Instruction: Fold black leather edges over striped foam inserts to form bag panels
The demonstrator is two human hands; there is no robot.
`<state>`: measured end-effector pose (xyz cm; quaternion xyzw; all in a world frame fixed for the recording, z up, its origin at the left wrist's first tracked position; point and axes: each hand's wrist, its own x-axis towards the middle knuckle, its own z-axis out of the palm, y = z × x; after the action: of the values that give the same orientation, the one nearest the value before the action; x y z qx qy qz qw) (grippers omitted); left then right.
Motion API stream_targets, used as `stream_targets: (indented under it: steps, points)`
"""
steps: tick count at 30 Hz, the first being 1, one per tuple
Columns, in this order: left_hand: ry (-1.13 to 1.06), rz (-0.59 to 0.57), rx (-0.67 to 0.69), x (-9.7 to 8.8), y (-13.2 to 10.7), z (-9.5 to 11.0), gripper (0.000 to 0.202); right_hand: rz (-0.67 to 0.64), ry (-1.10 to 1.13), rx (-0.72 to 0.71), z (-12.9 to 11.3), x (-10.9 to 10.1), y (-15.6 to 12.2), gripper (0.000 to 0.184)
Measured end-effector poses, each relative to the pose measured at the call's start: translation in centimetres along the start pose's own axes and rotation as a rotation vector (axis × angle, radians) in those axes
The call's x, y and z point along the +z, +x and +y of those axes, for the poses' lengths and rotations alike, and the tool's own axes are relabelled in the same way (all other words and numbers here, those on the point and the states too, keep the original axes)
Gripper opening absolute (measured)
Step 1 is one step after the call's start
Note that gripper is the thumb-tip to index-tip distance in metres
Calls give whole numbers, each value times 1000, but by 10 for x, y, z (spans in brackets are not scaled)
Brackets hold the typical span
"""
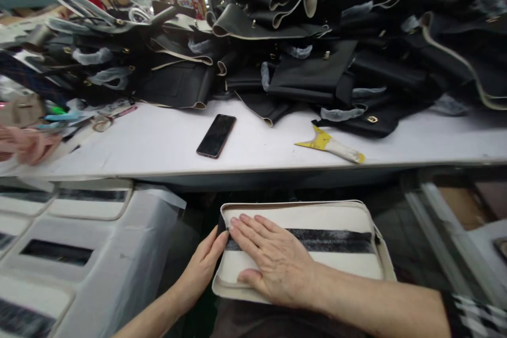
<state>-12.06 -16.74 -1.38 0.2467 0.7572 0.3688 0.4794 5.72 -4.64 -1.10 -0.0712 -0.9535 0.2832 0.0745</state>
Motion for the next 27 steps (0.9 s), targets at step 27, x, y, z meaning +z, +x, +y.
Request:
stream_targets:
  steps: [27]
  points:
    - [1276,-486,1086,33,-9,89,49,719,1548,484,6,-60,-6,30]
